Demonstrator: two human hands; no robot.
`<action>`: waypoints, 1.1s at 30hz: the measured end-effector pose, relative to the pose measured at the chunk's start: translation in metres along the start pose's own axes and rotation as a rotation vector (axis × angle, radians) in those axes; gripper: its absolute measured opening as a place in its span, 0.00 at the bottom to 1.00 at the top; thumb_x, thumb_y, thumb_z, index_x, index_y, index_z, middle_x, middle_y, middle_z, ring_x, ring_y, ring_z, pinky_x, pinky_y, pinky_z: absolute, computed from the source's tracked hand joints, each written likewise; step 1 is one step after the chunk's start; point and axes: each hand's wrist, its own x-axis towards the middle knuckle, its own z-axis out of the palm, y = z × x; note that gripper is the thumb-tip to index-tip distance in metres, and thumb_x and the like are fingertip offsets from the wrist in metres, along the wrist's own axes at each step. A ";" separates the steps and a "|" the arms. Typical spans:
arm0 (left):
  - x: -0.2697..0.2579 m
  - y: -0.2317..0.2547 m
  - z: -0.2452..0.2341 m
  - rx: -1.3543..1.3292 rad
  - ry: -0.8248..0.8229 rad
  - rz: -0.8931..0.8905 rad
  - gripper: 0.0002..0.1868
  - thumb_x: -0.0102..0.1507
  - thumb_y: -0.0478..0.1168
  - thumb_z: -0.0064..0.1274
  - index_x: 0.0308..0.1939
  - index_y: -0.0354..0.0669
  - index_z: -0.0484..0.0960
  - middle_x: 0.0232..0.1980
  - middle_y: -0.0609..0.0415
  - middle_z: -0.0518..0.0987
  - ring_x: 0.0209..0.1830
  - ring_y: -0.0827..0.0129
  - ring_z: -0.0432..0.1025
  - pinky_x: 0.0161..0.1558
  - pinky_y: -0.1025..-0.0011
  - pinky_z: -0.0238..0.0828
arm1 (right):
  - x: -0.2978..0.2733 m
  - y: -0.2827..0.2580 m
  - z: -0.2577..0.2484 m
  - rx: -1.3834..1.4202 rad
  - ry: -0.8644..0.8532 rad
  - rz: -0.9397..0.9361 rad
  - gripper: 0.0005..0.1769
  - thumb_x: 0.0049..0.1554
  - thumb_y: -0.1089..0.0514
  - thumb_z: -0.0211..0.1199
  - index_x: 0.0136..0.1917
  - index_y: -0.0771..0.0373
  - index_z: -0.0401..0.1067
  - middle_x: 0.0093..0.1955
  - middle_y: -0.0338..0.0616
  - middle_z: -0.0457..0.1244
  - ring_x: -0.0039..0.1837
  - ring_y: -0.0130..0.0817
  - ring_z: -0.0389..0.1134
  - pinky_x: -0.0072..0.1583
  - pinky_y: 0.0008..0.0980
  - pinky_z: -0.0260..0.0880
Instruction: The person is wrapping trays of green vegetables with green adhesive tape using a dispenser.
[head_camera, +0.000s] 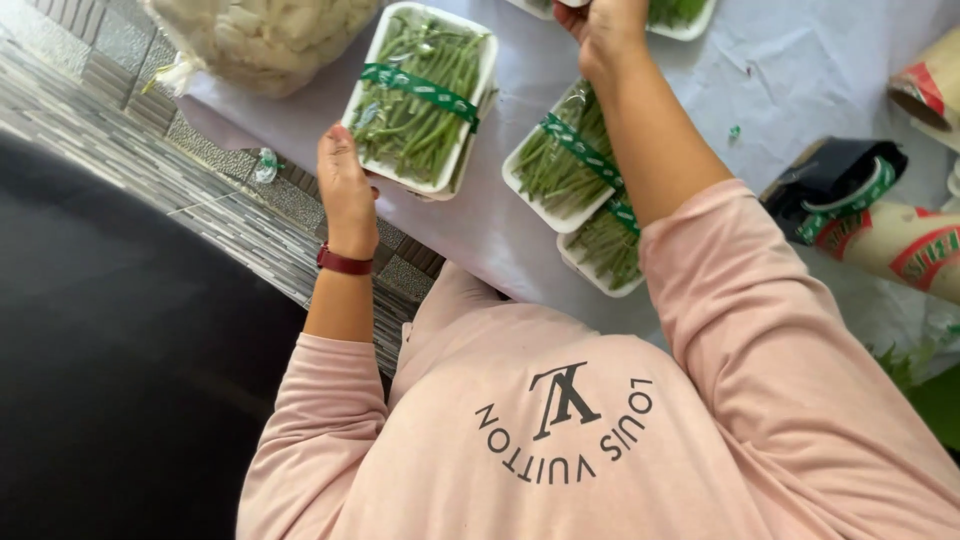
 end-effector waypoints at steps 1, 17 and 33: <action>0.004 -0.009 -0.002 -0.009 0.010 0.061 0.38 0.66 0.66 0.33 0.67 0.42 0.68 0.69 0.48 0.72 0.49 0.69 0.60 0.48 0.70 0.61 | -0.012 -0.014 -0.015 -0.046 -0.007 0.029 0.03 0.56 0.53 0.62 0.46 0.49 0.72 0.41 0.39 0.69 0.43 0.37 0.71 0.42 0.40 0.78; -0.061 0.001 0.047 0.429 0.428 1.126 0.18 0.77 0.55 0.40 0.68 0.58 0.62 0.71 0.55 0.59 0.65 0.56 0.64 0.56 0.53 0.66 | -0.348 -0.157 -0.421 -0.739 -0.215 0.735 0.26 0.63 0.65 0.53 0.75 0.67 0.66 0.67 0.51 0.65 0.46 0.55 0.70 0.42 0.46 0.76; -0.196 -0.122 0.443 0.850 -0.812 0.642 0.26 0.67 0.56 0.52 0.68 0.70 0.67 0.51 0.57 0.80 0.43 0.55 0.79 0.32 0.51 0.72 | -0.232 -0.089 -0.364 -0.422 0.464 0.282 0.30 0.54 0.32 0.58 0.63 0.47 0.74 0.55 0.27 0.68 0.36 0.21 0.57 0.30 0.19 0.62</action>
